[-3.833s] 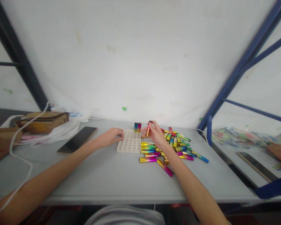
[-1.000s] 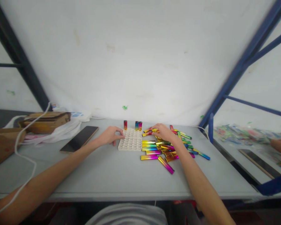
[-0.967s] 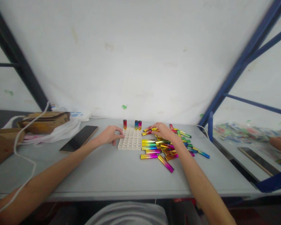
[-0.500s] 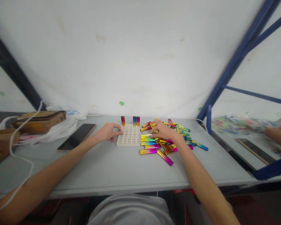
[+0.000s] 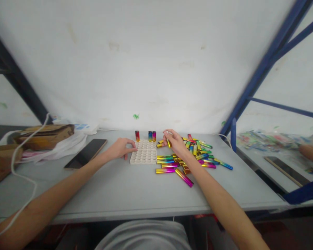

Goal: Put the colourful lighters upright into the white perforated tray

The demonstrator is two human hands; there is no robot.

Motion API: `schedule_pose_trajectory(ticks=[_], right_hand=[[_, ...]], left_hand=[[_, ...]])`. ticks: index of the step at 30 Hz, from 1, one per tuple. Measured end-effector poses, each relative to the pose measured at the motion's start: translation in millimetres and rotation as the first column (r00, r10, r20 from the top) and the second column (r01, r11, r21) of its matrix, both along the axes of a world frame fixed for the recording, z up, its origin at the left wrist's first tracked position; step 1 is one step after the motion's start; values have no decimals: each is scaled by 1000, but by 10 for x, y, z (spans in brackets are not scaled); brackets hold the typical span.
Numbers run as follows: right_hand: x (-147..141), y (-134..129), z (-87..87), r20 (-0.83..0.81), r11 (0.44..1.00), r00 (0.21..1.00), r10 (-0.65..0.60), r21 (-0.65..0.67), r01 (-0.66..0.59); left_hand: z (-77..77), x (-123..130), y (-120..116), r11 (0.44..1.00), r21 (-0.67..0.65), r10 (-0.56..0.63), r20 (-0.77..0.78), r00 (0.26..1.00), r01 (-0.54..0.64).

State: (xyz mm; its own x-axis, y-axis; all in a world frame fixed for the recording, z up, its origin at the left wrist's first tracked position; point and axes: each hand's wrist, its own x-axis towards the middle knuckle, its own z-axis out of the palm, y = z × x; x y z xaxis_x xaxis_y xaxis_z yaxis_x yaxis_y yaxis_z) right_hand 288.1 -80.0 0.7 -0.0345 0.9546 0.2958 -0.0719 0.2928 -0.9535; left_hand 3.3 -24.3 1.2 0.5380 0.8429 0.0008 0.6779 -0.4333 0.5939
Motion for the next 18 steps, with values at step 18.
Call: schedule_pose_trajectory(ticks=[18], right_hand=[[-282,4,-207,560,967,789,-251,177,182]], left_hand=[[36,0,-26,1000,-2,-2,-8,1000,2]])
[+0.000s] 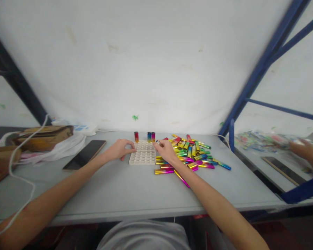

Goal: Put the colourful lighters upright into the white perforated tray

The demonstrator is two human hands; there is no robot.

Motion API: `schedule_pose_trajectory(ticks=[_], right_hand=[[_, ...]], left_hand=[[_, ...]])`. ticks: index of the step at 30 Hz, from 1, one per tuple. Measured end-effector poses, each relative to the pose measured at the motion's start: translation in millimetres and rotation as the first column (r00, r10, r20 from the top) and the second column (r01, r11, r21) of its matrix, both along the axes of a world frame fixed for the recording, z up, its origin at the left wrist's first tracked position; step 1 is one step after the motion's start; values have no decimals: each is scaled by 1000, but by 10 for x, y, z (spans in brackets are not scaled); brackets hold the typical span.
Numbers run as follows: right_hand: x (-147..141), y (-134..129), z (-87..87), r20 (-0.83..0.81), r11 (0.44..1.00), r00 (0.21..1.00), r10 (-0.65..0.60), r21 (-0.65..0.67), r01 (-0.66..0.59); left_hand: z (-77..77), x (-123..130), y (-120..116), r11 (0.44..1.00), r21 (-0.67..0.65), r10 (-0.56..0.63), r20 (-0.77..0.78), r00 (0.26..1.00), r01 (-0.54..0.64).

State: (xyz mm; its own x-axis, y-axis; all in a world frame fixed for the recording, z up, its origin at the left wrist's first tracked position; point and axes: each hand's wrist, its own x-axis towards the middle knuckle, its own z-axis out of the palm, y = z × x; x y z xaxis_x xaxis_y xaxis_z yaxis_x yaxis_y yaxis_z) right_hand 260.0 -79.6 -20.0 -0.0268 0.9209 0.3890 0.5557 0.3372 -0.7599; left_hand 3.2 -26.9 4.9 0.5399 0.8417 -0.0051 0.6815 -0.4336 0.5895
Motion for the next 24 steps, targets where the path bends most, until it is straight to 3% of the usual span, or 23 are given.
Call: schedule_pose_trajectory(ticks=[7,15,21,24], right_hand=[[-6,6,-18,32,999,999,27,37,-28],[14,-1,-6,73,999,997,34,23,-36],[12,-56,264,144,972,962,231,-6,-233],[-46,62,436,344,949,909,234,123,-291]], left_hand=[[-53,-11,53,996,83,-16,-23,1000,18],[-33,-12,29,997,67,-26,-14,1000,27],[-42,-9,26,999,33,-37,12,999,37],[-66,-17,37,998,36,-53,30,998,52]])
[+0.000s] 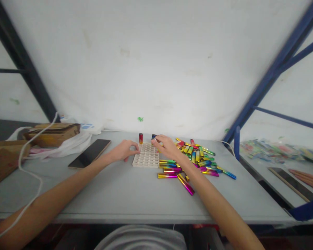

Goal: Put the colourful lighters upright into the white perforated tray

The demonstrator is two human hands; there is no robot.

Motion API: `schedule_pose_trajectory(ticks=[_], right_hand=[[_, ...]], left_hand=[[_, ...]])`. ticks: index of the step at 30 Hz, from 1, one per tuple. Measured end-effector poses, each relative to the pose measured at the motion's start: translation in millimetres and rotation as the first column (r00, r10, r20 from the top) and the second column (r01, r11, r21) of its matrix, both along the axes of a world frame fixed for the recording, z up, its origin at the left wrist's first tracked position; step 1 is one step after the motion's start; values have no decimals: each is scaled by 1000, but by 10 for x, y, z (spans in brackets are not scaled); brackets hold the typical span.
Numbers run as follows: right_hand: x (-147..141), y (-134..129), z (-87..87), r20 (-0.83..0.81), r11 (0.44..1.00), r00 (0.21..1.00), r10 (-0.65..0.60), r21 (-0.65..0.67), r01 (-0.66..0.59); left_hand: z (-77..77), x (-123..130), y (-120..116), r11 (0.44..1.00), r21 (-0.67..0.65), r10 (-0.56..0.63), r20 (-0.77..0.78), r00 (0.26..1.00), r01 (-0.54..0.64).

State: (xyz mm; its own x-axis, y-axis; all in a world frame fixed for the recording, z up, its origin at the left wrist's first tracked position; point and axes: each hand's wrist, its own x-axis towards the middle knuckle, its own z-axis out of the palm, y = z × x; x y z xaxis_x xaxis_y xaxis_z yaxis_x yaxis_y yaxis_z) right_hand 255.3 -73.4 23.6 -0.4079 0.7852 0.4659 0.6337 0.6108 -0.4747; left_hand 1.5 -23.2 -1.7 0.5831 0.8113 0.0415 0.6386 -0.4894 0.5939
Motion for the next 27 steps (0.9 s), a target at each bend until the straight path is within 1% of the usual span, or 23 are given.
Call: schedule_pose_trajectory(ticks=[2,3,5,8,11,14,20,24,26,27], right_hand=[[-68,147,83,98,991,995,1,134,-14],[-107,234,112,129,987,992,-1,161,-20],[-186,415,144,158,987,987,-6,160,-19],[-275,655,136,173,990,985,-6,138,-18],[-309,808,96,246,996,969,36,70,-55],[-289,880,79,327,998,943,66,-12,-65],[-260,967,128,348,984,924,155,-133,-115],[-338,1017,126,368,982,925,96,-185,-28],[-316,1002,153,355,979,931,84,-201,-11],[-266,977,179,323,980,943,81,-199,-16]], left_hand=[[-11,-5,3,1000,4,-5,7,1000,5],[-13,-5,2,1000,6,-4,6,1000,4],[-11,-3,-4,1000,9,4,-4,1000,-4],[5,6,-22,1000,13,12,-30,999,-12],[21,18,-39,1000,16,15,-41,999,-14],[19,23,-42,1000,21,21,-49,999,-20],[-2,19,-28,1000,18,15,-29,999,-15],[26,22,-44,1000,-2,23,-30,999,-23],[37,22,-50,1000,-8,23,-27,999,-23],[40,22,-51,1000,-9,21,-26,999,-21]])
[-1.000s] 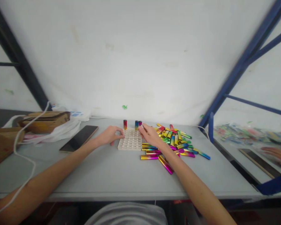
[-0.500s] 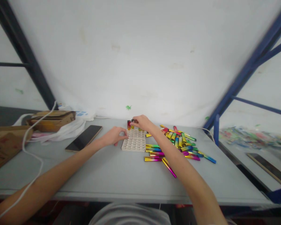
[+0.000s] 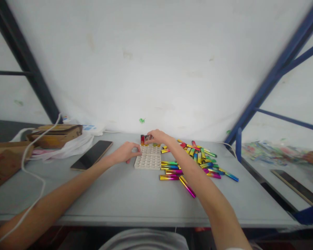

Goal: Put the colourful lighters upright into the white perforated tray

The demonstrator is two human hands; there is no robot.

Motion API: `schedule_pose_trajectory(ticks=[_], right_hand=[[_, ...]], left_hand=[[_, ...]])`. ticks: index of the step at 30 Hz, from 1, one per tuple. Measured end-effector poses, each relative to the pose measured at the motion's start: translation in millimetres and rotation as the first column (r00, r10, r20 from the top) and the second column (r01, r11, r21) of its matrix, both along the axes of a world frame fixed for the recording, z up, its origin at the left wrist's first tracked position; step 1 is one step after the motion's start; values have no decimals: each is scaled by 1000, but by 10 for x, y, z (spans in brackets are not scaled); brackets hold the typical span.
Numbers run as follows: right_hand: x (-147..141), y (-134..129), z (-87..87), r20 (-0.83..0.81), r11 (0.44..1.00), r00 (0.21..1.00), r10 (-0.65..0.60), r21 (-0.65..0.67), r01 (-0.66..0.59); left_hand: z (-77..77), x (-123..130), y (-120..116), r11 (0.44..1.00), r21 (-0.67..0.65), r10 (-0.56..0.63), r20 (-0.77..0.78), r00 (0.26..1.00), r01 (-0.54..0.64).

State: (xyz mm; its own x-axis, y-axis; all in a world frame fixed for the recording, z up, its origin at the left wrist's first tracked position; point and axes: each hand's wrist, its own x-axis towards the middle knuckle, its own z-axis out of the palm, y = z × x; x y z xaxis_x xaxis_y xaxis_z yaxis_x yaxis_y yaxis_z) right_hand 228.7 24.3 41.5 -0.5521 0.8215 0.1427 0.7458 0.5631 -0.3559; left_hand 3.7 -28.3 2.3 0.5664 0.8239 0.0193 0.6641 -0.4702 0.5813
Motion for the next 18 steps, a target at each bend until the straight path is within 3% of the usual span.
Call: schedule_pose_trajectory(ticks=[3,6,11,14,18], right_hand=[[322,-148,99,-157,995,987,-33,89,47],[812,-385,122,-173,966,974,-148,184,180],[1471,-807,-101,-66,937,947,-313,139,319],[1621,-980,-204,-36,952,953,-301,52,302],[1643,-1086,-202,21,964,964,-265,-17,265]], left_hand=[[0,-1,2,1000,7,-5,-4,1000,5],[-5,-2,9,1000,19,-5,-18,1000,5],[-16,-8,30,1000,17,-20,-16,1000,20],[-7,-11,32,999,20,-24,-23,999,25],[24,-4,19,1000,0,-10,-45,999,10]])
